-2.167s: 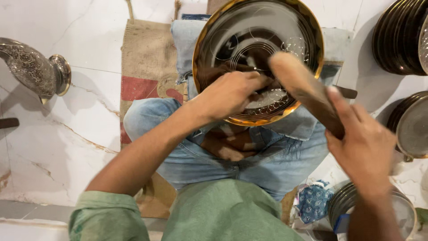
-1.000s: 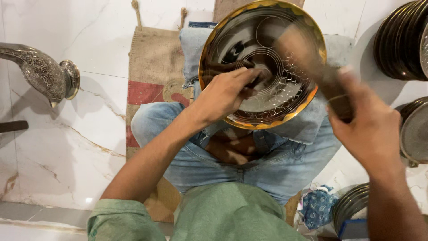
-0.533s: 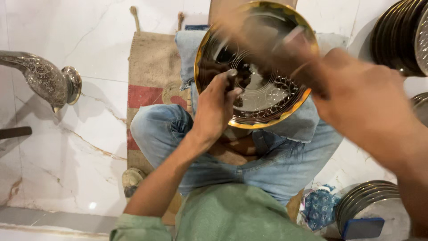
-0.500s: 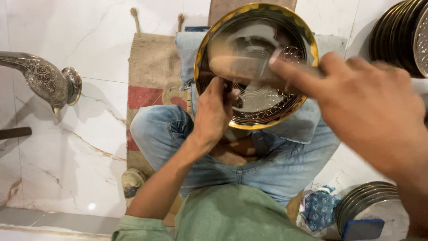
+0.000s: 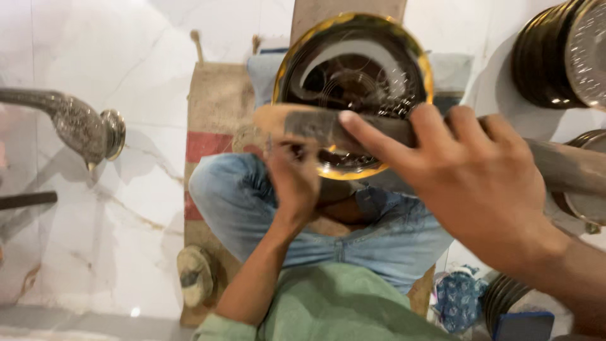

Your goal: The person sits cross-legged on the floor with a decorative brass plate resting on their lap. They hold a small punch against the plate's embossed pattern with one hand and repeatedly strike it with a wooden mallet held in the other hand, working across the patterned sections of the plate.

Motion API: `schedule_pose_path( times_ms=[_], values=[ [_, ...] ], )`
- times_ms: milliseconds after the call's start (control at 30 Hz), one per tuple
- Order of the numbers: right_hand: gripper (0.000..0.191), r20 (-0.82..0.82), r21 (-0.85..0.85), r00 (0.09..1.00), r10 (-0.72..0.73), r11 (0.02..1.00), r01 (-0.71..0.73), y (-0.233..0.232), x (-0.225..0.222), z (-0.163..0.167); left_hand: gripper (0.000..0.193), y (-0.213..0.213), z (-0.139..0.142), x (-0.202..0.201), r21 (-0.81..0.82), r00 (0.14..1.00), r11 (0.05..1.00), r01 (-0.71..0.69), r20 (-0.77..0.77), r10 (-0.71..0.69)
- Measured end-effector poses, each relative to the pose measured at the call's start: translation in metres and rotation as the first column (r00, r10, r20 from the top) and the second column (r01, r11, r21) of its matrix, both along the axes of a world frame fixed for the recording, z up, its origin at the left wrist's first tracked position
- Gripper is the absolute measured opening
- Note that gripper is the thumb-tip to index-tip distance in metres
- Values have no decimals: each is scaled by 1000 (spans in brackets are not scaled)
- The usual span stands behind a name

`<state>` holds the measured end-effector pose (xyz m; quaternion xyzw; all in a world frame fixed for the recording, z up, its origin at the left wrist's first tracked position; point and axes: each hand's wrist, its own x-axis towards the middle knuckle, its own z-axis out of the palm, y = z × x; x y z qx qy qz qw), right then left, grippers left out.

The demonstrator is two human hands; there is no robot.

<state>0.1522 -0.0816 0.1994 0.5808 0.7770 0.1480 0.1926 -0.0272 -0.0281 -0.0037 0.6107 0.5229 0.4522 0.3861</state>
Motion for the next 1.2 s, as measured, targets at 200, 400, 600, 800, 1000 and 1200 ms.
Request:
schedule_pose_path(
  times_ms=[200, 400, 600, 800, 1000, 1200],
  values=[
    [89, -803, 70, 480, -355, 743, 666, -85, 51, -108, 26, 19, 2, -36, -267, 851, 964, -5, 505, 145],
    [94, -881, -258, -37, -471, 414, 873, -199, 9, -229, 31, 21, 5, -49, -362, 845, 929, 71, 517, 137],
    [90, -835, -124, 190, -516, 514, 849, -216, -27, -242, 32, 21, -4, -27, -181, 921, 979, 97, 388, -19],
    [43, -926, 24, 273, -262, 681, 732, -124, 1, -199, 26, 21, -11, 2, 52, 956, 990, 131, 259, -140],
    [26, -915, 123, 353, -197, 696, 707, -51, -6, -190, 21, 16, -11, 6, 156, 987, 983, 100, 107, -117],
    [34, -964, -2, 158, -213, 601, 799, -56, 10, -186, 22, 3, -4, 6, -54, 968, 983, 178, 191, -165]
  ],
)
